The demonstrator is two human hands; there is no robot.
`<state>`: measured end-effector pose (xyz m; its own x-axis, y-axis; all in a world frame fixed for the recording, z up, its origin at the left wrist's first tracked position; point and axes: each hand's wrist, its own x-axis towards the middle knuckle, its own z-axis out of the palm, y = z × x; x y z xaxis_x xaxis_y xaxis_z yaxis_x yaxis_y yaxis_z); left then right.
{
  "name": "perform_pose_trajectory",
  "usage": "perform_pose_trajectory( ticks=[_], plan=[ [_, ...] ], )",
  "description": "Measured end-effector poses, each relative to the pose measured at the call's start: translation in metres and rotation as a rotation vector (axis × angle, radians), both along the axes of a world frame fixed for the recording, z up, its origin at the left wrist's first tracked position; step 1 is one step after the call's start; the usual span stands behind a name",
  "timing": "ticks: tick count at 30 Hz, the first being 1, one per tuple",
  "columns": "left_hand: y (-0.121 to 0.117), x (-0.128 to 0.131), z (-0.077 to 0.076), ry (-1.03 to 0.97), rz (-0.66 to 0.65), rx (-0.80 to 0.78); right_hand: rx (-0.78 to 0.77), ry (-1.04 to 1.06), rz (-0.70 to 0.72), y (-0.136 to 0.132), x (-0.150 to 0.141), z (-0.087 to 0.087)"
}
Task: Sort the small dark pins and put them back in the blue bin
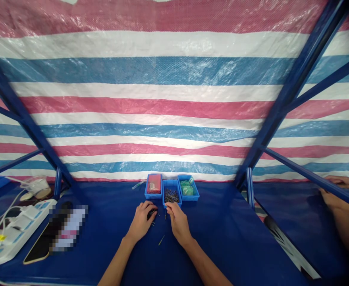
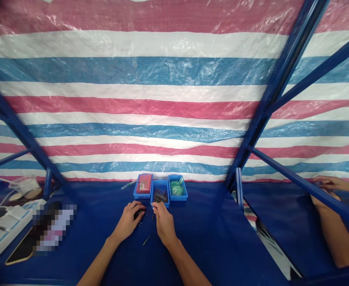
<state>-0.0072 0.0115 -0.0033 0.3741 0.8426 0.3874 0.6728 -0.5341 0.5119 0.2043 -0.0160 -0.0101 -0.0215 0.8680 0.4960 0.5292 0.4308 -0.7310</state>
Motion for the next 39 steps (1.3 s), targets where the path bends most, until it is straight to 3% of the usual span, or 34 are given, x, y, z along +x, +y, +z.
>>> perform_pose_trajectory(
  ticks=[9,16,22,31,39],
  plan=[
    [0.002,0.000,-0.004,0.000,-0.004,-0.008,-0.028,0.048,0.093,0.000,0.000,-0.006],
    [0.002,0.000,-0.002,-0.006,-0.009,-0.016,-0.074,0.106,0.046,-0.003,-0.002,0.003],
    [0.002,0.000,-0.005,-0.002,0.000,-0.003,-0.010,-0.012,-0.052,-0.003,-0.001,0.006],
    [0.001,0.000,-0.002,-0.006,-0.005,-0.017,-0.046,0.101,0.057,-0.002,-0.001,0.000],
    [0.002,0.000,-0.003,-0.010,-0.004,0.007,-0.024,0.051,-0.014,-0.001,-0.001,-0.001]
  ],
)
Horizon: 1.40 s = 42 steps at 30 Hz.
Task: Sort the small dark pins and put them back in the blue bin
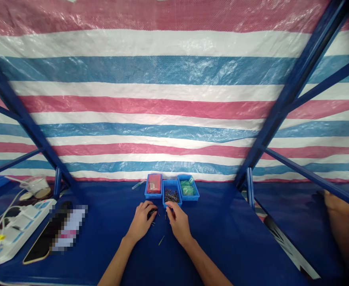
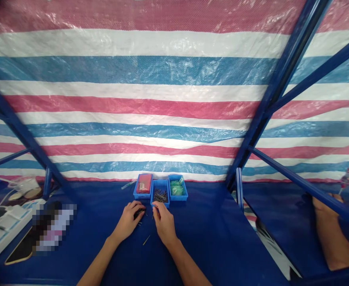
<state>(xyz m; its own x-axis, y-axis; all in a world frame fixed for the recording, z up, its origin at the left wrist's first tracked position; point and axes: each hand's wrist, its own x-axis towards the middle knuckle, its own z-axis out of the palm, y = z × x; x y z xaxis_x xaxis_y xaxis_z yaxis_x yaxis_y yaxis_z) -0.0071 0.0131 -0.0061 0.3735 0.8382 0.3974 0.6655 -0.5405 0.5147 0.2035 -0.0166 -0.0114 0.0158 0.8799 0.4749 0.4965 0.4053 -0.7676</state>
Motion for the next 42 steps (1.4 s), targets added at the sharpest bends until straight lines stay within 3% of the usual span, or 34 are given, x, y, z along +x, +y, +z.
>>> perform_pose_trajectory(
  ticks=[6,25,33,42],
  plan=[
    [-0.0001,-0.0003,0.0006,0.004,0.002,-0.012,-0.008,-0.003,-0.052,-0.0014,-0.0007,0.0015],
    [-0.0009,0.0003,0.0018,0.003,-0.008,-0.030,-0.136,0.096,0.023,0.0010,0.0011,-0.0049],
    [-0.0003,0.0001,0.0004,0.005,0.001,-0.015,0.012,-0.071,-0.044,-0.0001,-0.0007,0.0005],
    [0.0000,0.0003,-0.0001,0.004,-0.001,-0.013,0.076,-0.093,-0.021,-0.0008,0.0003,0.0028]
  ],
)
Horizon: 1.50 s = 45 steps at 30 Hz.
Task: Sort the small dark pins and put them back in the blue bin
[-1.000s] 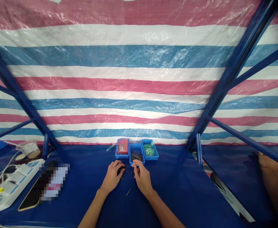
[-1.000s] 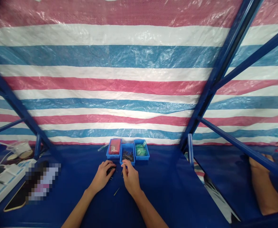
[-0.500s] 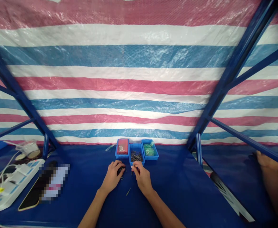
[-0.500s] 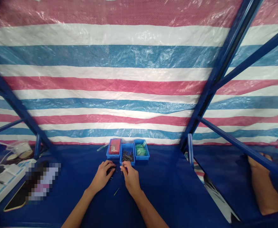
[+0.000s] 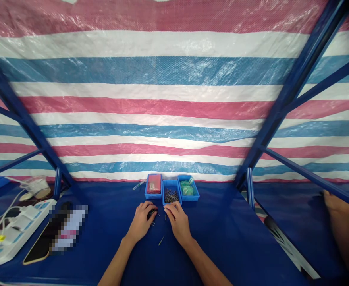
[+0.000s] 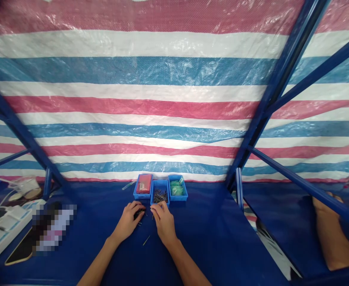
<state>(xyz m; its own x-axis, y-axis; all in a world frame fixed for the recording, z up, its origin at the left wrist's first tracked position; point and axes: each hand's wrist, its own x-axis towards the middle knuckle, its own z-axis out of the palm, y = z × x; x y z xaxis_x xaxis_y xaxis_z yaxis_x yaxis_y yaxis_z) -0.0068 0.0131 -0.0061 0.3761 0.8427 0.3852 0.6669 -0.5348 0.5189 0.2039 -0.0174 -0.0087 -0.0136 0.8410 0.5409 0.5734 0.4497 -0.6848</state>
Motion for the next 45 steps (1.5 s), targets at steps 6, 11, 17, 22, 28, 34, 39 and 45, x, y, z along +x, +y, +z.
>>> perform_pose_trajectory(
  ticks=[6,11,17,22,28,34,39,45],
  plan=[
    [-0.0001,-0.0005,0.0005,-0.003,-0.002,-0.008,-0.032,-0.001,0.034,-0.0013,0.0012,-0.0025],
    [-0.0001,-0.0006,-0.0006,0.004,0.004,-0.001,-0.049,0.010,0.037,-0.0007,0.0033,-0.0060],
    [0.0007,-0.0007,-0.0019,0.003,0.001,-0.010,-0.069,0.043,0.047,-0.0019,0.0024,-0.0011],
    [0.0002,-0.0005,-0.0008,-0.004,0.001,-0.009,-0.089,0.059,-0.021,-0.0003,0.0000,0.0021],
    [-0.0005,-0.0007,0.0016,-0.009,-0.004,-0.007,-0.062,0.036,-0.038,-0.0011,-0.0007,0.0037],
    [-0.0002,-0.0002,0.0011,-0.001,0.003,0.001,-0.080,0.065,0.003,-0.0017,-0.0006,0.0014],
    [-0.0008,-0.0003,0.0023,-0.003,0.005,0.005,-0.071,0.064,0.023,-0.0022,0.0003,0.0013],
    [-0.0009,0.0005,0.0025,0.002,0.004,-0.003,-0.033,0.032,-0.053,-0.0020,-0.0004,0.0038]
  ],
)
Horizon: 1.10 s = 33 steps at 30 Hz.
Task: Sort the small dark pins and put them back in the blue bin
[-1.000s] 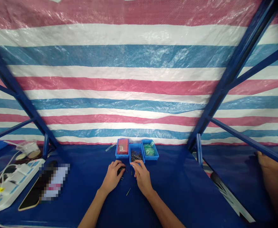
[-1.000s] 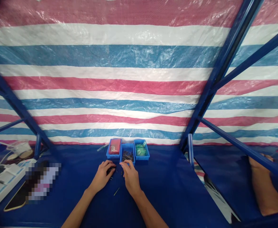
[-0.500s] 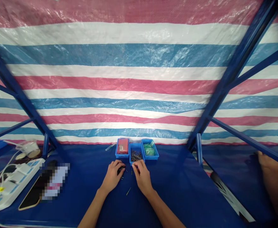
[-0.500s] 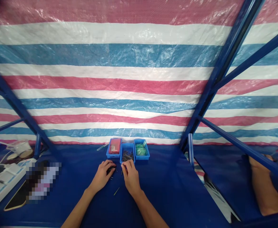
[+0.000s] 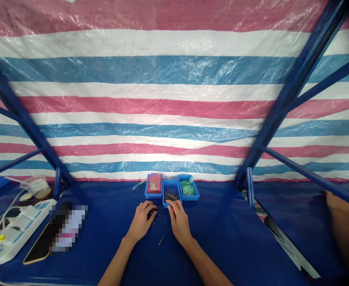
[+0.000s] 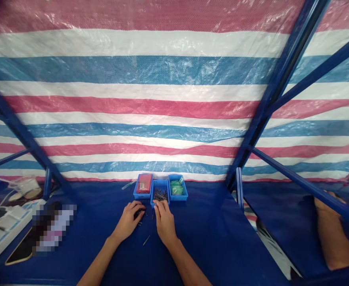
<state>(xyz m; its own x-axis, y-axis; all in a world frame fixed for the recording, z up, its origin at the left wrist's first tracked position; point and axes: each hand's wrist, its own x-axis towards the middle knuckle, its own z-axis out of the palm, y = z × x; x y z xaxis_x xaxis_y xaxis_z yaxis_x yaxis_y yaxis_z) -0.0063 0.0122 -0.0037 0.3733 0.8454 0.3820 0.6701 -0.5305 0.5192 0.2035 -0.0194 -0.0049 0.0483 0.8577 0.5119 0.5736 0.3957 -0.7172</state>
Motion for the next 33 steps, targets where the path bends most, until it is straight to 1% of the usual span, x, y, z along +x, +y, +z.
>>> perform_pose_trajectory(
  ticks=[8,13,19,28,33],
  plan=[
    [-0.0007,-0.0002,0.0020,0.002,-0.005,-0.016,-0.018,0.014,-0.014,0.0026,-0.0001,-0.0067],
    [-0.0002,-0.0008,0.0004,0.003,-0.007,-0.025,-0.016,-0.008,0.011,0.0014,-0.0007,-0.0031],
    [0.0005,-0.0008,-0.0010,-0.005,-0.002,-0.008,0.025,-0.037,0.003,0.0010,-0.0014,-0.0003],
    [0.0012,-0.0010,-0.0005,0.001,0.000,-0.008,-0.022,0.001,0.045,-0.0002,-0.0006,0.0025],
    [0.0010,-0.0011,-0.0014,-0.002,-0.002,0.003,-0.051,0.068,0.070,-0.0009,-0.0011,0.0016]
  ],
)
